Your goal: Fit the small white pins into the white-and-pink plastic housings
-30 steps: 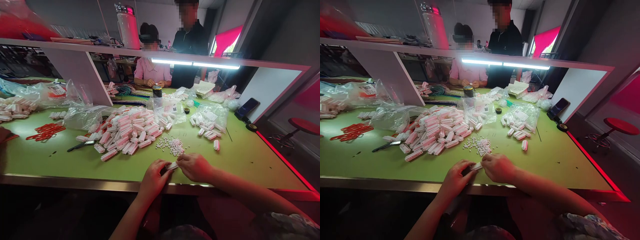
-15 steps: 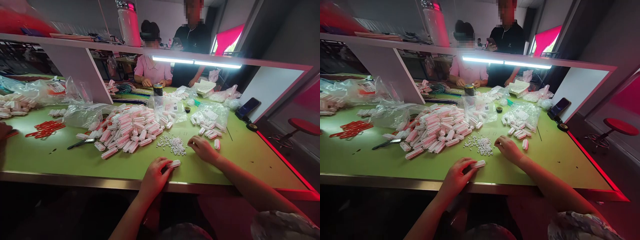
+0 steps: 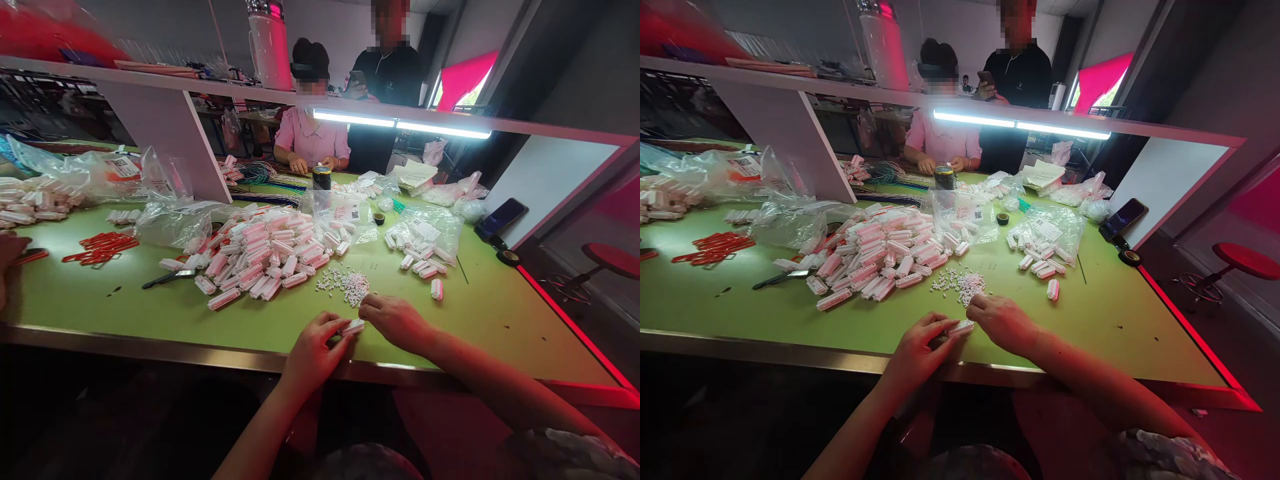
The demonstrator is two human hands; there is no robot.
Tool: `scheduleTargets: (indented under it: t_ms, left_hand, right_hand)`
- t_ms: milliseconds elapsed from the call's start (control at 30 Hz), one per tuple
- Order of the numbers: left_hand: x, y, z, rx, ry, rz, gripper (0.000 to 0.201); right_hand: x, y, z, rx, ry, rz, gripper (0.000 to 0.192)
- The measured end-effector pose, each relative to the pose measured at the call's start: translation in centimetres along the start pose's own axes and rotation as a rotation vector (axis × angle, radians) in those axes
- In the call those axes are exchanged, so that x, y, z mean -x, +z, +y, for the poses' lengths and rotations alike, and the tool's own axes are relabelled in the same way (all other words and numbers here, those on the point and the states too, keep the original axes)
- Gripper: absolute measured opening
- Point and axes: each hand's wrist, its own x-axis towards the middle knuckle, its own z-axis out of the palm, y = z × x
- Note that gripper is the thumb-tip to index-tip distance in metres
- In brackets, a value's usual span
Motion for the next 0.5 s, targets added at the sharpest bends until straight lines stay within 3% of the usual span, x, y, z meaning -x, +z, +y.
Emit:
scheduleTargets:
  t_ms: [267, 400, 500]
  left_hand:
    - [-0.08, 0.00, 0.08, -0.002, 0.004, -0.018, 0.018]
    - [-0.07, -0.01, 0.05, 0.000, -0.006, -0.013, 0.018]
    - [-0.07, -0.04, 0.04, 0.006, -0.011, -0.003, 0.018]
  right_hand:
    - [-0.12, -0.34, -0.73, 0.102, -0.066, -0.064, 0.018]
    - [0.09, -0.51, -0.70, 0.044, -0.009, -0.033, 0.018]
    - [0.31, -0.12, -1.01, 0.072, -0.060, -0.036, 0.021]
